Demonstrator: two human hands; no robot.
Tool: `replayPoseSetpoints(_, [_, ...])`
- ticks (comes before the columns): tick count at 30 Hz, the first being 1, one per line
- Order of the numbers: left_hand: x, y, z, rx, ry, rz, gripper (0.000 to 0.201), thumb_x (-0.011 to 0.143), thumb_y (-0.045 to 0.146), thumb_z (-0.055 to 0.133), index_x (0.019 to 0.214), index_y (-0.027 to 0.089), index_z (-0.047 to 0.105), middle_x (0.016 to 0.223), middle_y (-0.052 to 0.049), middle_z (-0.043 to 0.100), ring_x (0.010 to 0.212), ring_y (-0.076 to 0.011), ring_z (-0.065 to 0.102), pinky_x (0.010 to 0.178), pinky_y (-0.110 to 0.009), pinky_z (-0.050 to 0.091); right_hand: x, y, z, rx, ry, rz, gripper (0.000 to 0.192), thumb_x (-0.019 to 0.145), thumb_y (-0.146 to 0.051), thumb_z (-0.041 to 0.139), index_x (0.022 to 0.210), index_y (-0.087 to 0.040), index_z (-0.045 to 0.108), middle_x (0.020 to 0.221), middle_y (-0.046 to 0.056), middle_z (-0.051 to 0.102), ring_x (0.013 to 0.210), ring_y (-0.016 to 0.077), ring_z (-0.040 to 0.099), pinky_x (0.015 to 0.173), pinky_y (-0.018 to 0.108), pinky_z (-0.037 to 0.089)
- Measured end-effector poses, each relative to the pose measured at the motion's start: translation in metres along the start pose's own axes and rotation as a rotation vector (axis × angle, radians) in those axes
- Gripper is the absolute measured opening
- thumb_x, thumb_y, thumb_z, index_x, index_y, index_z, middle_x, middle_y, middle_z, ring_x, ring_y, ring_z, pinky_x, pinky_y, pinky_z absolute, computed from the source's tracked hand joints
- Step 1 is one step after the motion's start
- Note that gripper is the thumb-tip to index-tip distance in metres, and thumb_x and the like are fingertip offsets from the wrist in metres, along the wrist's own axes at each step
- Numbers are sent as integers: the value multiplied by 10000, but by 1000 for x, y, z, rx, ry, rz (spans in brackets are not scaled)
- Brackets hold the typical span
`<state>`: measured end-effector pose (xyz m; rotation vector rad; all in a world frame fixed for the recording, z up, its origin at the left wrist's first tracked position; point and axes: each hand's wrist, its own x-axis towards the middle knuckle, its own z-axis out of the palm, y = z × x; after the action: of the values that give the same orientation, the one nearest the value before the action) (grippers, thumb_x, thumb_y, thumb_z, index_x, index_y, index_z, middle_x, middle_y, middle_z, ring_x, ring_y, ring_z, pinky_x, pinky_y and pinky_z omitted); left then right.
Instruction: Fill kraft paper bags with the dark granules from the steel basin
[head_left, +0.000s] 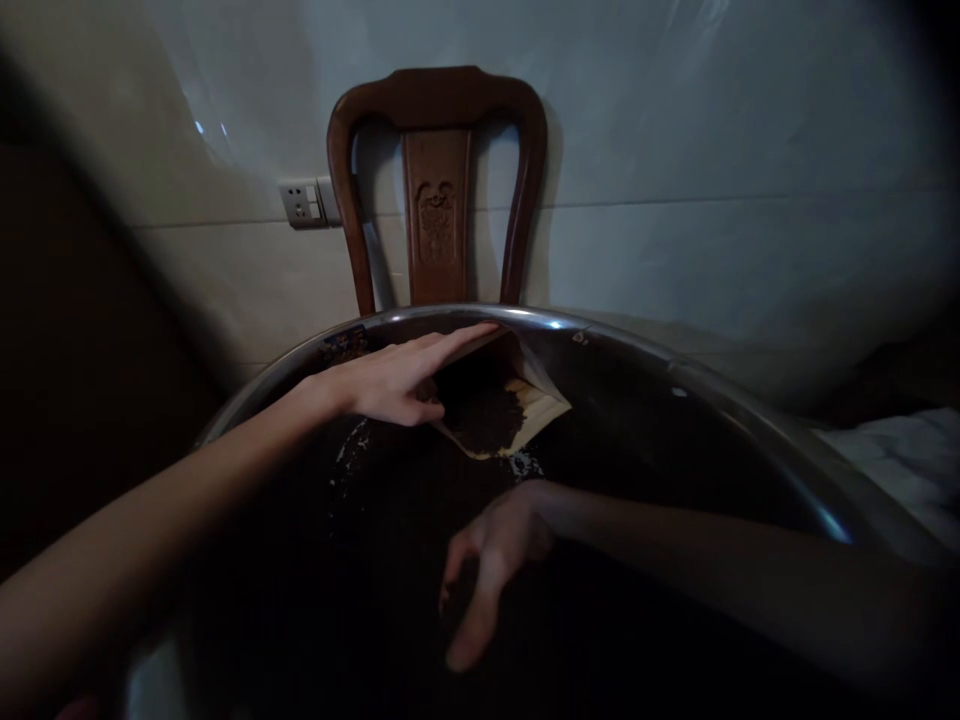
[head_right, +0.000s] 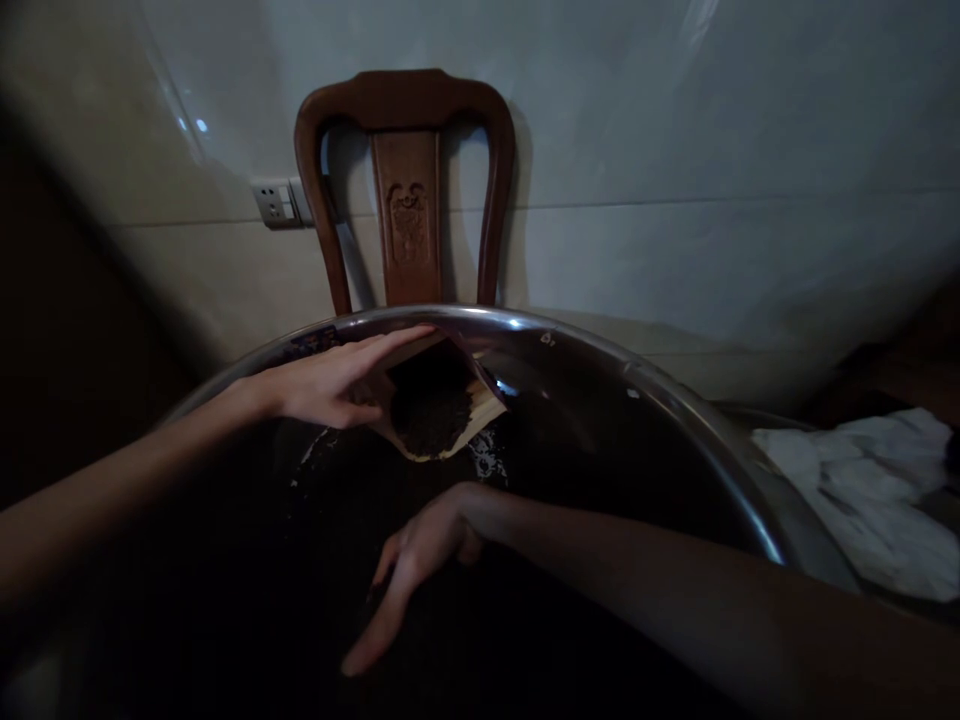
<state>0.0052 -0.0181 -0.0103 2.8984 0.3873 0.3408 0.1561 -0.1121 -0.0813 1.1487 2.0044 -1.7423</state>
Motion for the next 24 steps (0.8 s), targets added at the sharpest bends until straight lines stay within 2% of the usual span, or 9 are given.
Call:
replayPoseSetpoints(2, [0, 0, 0, 13, -6, 8, 918, 693, 216, 577, 1449, 137, 62, 1456, -144, 256, 1289, -324, 336, 1080, -469, 296, -2, -4, -7, 190, -255, 54, 446, 508, -387, 817, 876, -174, 686, 822, -13, 659, 691, 94, 614, 678, 184, 499])
replayPoseSetpoints(3, [0, 0, -1, 15, -10, 11, 913, 699, 220, 577, 1448, 127, 64, 1456, -148, 255, 1291, -321, 333, 1083, -466, 291, -4, -6, -10, 249, -317, 65, 473, 505, -370, 823, 903, -164, 674, 840, -13, 651, 704, 86, 607, 698, 176, 492])
replayPoseSetpoints(7, [1, 2, -1, 17, -5, 39, 891, 693, 202, 562, 1439, 93, 89, 1462, -151, 244, 1307, -303, 313, 1091, -444, 284, -19, -20, -19, 218, -200, 3, 419, 513, -312, 823, 865, -159, 657, 815, -23, 643, 724, 84, 594, 702, 170, 476])
replayPoseSetpoints(11, [1, 2, 0, 12, 18, 65, 889, 668, 192, 538, 1437, 99, 103, 1466, -140, 246, 1310, -299, 315, 1090, -450, 285, -48, -33, -26, 222, -144, -187, 274, 583, -265, 776, 810, -171, 655, 793, -26, 650, 727, 98, 605, 711, 207, 489])
replayPoseSetpoints(13, [1, 0, 1, 4, 17, 76, 896, 654, 203, 542, 1434, 84, 116, 1461, -152, 254, 1311, -300, 314, 1090, -446, 287, -59, -35, -34, 237, 34, -273, 238, 591, -242, 757, 791, -170, 651, 761, -21, 650, 706, 117, 615, 689, 233, 504])
replayPoseSetpoints(15, [1, -3, 3, -8, 14, 75, 902, 644, 216, 548, 1428, 63, 130, 1445, -171, 280, 1301, -303, 332, 1081, -442, 303, -61, -32, -45, 193, 329, -354, 245, 649, -295, 719, 854, -178, 652, 791, 1, 659, 718, 144, 626, 697, 279, 518])
replayPoseSetpoints(19, [1, -8, 6, -17, 54, 96, 878, 655, 196, 526, 1430, 74, 132, 1442, -163, 291, 1303, -291, 335, 1085, -437, 297, -43, -14, -63, -340, 1040, -456, 355, 798, -362, 583, 1086, -157, 618, 1089, 100, 633, 999, 222, 587, 926, 410, 439])
replayPoseSetpoints(21, [2, -8, 6, -24, 55, 120, 857, 669, 184, 515, 1430, 82, 135, 1453, -149, 275, 1321, -278, 308, 1099, -427, 277, -34, -6, -65, -616, 1156, -436, 379, 819, -355, 556, 1116, -127, 613, 1151, 133, 604, 1084, 257, 542, 978, 446, 388])
replayPoseSetpoints(24, [2, -6, 6, -23, 35, 99, 860, 670, 185, 521, 1429, 77, 132, 1447, -156, 284, 1308, -289, 326, 1083, -443, 296, -34, -8, -59, -663, 1130, -469, 297, 842, -328, 532, 1053, -155, 651, 1080, 99, 646, 1023, 234, 577, 938, 416, 425])
